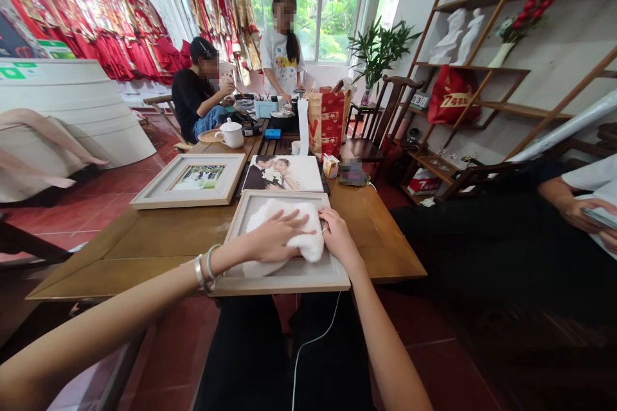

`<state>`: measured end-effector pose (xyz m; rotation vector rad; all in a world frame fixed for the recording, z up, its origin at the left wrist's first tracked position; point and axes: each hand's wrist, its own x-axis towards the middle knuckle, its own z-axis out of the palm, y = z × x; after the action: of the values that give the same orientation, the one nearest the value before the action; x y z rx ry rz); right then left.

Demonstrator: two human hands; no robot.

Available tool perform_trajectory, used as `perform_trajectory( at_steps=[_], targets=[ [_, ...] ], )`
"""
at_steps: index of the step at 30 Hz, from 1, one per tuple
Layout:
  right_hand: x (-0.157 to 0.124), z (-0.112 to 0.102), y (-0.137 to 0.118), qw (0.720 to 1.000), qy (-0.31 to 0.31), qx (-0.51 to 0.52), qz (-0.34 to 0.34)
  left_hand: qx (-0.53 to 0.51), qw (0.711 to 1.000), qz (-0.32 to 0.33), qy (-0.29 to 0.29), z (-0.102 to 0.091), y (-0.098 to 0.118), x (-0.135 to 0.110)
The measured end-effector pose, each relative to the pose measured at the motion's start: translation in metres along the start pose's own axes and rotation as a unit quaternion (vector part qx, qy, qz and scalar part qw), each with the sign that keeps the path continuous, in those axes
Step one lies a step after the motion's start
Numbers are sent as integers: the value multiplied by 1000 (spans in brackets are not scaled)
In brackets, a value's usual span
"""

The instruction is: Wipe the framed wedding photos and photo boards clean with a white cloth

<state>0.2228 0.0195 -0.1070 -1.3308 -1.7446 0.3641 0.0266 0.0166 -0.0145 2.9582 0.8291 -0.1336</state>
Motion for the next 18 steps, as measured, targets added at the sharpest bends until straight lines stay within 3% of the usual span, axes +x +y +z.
perform_trajectory(
  at_steps=[5,10,14,18],
  targets=[
    [-1,-1,2,1000,12,11,-6,-34,999,38,4,-11,54,-38],
    [-1,0,2,1000,9,8,-2,-26,999,27,-36,-25,84,-65],
    [-1,0,0,1000,14,7,3,-3,998,-17,-56,-22,87,-74],
    [-2,0,0,1000,15,13,3,-23,997,-52,-44,-16,70,-68]
  ],
)
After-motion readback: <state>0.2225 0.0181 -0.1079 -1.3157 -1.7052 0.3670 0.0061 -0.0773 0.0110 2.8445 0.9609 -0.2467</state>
